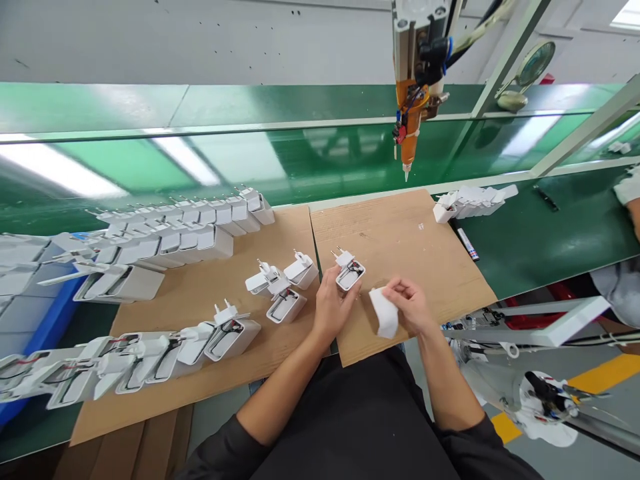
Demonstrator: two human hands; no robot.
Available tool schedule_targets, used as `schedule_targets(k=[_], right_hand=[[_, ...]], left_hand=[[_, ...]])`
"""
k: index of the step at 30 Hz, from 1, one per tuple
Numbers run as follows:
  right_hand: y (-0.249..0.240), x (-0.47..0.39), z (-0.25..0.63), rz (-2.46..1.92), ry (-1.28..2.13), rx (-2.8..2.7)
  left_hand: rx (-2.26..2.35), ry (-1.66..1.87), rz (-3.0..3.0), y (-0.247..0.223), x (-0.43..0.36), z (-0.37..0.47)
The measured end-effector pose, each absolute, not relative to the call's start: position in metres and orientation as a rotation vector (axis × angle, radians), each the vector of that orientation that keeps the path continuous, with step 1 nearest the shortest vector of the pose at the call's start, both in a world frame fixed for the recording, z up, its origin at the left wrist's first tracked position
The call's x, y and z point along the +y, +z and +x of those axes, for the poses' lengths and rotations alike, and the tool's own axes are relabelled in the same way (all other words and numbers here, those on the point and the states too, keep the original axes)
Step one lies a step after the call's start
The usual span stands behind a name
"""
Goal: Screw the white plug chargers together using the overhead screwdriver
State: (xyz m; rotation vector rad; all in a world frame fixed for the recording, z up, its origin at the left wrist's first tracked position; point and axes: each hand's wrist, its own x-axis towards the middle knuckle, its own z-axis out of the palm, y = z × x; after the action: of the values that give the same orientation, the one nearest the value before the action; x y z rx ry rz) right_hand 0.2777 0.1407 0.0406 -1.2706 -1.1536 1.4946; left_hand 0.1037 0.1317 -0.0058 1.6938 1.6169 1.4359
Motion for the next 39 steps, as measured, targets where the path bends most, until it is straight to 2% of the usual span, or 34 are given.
schedule_targets(k=[3, 7, 12, 16, 19, 23, 25, 39], right_hand=[[0.043, 0.153, 0.308, -1.405, 1.310, -1.477], [0.051, 0.168, 0.318, -1.486, 0.785, -1.855], [0.065, 0.189, 0.279, -1.332, 0.572, -2.019], [0.070, 0.202, 0.255, -1.516, 0.341, -2.108], [0.074, 0.204, 0.253, -1.491, 0.405, -2.066], [0.077, 0.194, 0.252, -1.121, 0.879, -2.133], [0.075, 0.189, 0.251, -1.028, 0.992, -2.157], [0.030, 0.189, 0.257, -1.109, 0.765, -2.133]], left_hand=[[1.577, 1.390, 1.608, -0.004, 0.133, 0.102], [1.523, 1.283, 1.592, -0.004, 0.135, 0.099], [1.389, 1.218, 1.694, -0.003, 0.141, 0.097], [1.454, 1.255, 1.770, -0.003, 0.143, 0.092], [1.516, 1.282, 1.849, -0.001, 0.140, 0.089], [1.606, 1.324, 1.891, 0.003, 0.134, 0.089], [1.640, 1.341, 1.879, 0.004, 0.132, 0.089], [1.559, 1.347, 1.819, 0.015, 0.123, 0.093]])
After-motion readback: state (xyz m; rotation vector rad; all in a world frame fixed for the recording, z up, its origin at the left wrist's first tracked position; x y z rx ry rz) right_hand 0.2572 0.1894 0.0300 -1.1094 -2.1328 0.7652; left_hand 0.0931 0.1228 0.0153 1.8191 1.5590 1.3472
